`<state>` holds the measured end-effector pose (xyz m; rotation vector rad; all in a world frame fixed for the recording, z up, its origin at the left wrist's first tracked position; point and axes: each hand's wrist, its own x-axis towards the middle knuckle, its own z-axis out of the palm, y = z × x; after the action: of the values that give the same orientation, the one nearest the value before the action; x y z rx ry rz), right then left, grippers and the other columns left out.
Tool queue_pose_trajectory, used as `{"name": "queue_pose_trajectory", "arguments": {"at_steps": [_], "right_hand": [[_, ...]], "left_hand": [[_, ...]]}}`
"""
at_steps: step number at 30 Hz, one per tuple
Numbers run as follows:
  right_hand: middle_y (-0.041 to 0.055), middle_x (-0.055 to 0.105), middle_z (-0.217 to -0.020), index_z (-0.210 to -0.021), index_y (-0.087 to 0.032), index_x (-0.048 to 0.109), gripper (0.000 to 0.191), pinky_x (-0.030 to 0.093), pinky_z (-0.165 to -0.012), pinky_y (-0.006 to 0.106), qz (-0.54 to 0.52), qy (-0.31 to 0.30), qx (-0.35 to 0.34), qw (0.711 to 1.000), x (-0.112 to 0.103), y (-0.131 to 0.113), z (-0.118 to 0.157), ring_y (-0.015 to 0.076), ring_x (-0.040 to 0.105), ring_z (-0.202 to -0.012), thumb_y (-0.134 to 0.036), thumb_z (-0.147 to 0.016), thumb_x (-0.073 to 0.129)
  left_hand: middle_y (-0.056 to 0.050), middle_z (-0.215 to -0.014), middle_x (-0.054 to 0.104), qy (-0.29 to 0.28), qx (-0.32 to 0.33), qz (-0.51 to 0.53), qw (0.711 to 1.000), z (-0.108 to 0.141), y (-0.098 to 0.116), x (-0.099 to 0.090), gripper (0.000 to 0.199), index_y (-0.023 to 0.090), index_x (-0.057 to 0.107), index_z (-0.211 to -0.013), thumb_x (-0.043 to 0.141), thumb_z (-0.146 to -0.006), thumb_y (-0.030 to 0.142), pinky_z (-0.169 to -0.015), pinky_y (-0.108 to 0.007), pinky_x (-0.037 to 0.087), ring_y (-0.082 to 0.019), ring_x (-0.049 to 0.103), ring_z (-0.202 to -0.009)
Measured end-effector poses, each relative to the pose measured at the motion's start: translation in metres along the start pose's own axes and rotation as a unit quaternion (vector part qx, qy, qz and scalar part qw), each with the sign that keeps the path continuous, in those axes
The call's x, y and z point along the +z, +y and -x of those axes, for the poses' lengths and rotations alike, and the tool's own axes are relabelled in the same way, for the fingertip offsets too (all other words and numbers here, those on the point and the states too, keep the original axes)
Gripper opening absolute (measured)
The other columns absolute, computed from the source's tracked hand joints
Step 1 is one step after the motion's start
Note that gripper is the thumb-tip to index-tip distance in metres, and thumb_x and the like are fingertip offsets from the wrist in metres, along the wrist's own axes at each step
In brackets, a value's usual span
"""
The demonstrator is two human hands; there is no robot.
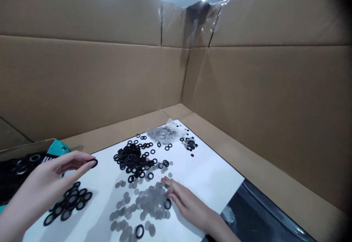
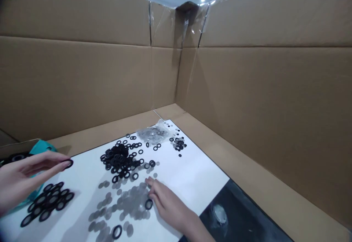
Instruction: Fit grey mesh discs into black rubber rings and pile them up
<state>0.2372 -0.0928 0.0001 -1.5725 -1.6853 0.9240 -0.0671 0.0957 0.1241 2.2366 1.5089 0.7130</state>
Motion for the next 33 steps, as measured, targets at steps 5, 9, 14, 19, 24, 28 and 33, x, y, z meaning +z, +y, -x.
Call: {"name": "queue_pose_trajectory", "arguments": {"at_steps": [5,9,14,19,24,28,33], "right_hand": [[0.0068,0.041,-0.147,-0.138,-0.024,0.041,0.041,0.028,-0.113,0.045,0.009,0.093,0.041,0.995,-0.011,0.015,-0.016,0.0235,0.036,-0.136,-0.038,-0.100,0.034],[0.0096,0.041,-0.146,-0.139,-0.022,0.041,0.042,0.028,-0.113,0.046,0.018,0.083,0.036,0.996,-0.001,0.012,-0.025,0.0256,0.035,-0.136,-0.037,-0.099,0.035],[0.0074,0.047,-0.141,-0.127,-0.024,0.048,0.032,0.036,-0.109,0.040,0.008,0.029,0.001,1.000,0.029,-0.021,-0.010,0.0220,0.041,-0.132,-0.033,-0.101,0.030],[0.0031,0.054,-0.134,-0.104,-0.027,0.051,0.023,0.045,-0.099,0.039,-0.063,-0.013,0.021,0.998,0.021,-0.026,-0.007,0.0216,0.050,-0.123,-0.037,-0.101,0.030],[0.0086,0.055,-0.133,-0.095,-0.022,0.051,0.021,0.041,-0.102,0.043,0.003,0.073,0.009,0.997,-0.008,0.001,-0.036,0.0238,0.049,-0.124,-0.034,-0.100,0.033],[0.0107,0.055,-0.133,-0.110,-0.021,0.055,0.024,0.043,-0.100,0.044,0.064,0.072,-0.013,0.995,-0.008,0.006,-0.054,0.0256,0.052,-0.121,-0.028,-0.098,0.036],[0.0111,0.057,-0.128,-0.097,-0.019,0.063,0.023,0.039,-0.101,0.046,0.116,0.070,-0.050,0.989,0.006,0.000,-0.065,0.0288,0.047,-0.122,-0.021,-0.095,0.040]], "left_hand": [[-0.002,-0.089,0.074,-0.056,-0.033,0.047,0.997,0.004,0.013,-0.005,0.043,0.026,0.069,-0.081,0.063,-0.062,0.064,-0.072,-0.028,0.053,-0.025,0.067,-0.085],[-0.003,-0.090,0.073,-0.067,-0.046,0.058,0.995,0.004,0.018,-0.005,0.043,0.026,0.068,-0.081,0.061,-0.063,0.064,-0.072,-0.029,0.052,-0.025,0.067,-0.085],[-0.003,-0.088,0.073,-0.084,-0.022,0.061,0.994,0.004,0.024,-0.001,0.041,0.025,0.067,-0.079,0.059,-0.066,0.062,-0.071,-0.029,0.051,-0.024,0.066,-0.083],[-0.002,-0.085,0.072,-0.109,0.030,0.079,0.990,0.007,0.028,0.006,0.031,0.024,0.066,-0.082,0.057,-0.077,0.053,-0.069,-0.026,0.051,-0.021,0.065,-0.079],[-0.004,-0.083,0.071,-0.116,0.057,0.083,0.988,0.008,0.023,0.010,0.029,0.023,0.066,-0.079,0.056,-0.078,0.050,-0.066,-0.027,0.050,-0.021,0.064,-0.074],[-0.003,-0.087,0.071,-0.131,0.058,0.091,0.985,0.006,0.015,0.011,0.026,0.023,0.066,-0.082,0.057,-0.080,0.047,-0.067,-0.026,0.050,-0.019,0.064,-0.075],[-0.001,-0.085,0.070,-0.138,0.054,0.099,0.984,0.007,0.013,0.009,0.024,0.023,0.065,-0.082,0.057,-0.082,0.046,-0.069,-0.025,0.048,-0.018,0.064,-0.076]]}}
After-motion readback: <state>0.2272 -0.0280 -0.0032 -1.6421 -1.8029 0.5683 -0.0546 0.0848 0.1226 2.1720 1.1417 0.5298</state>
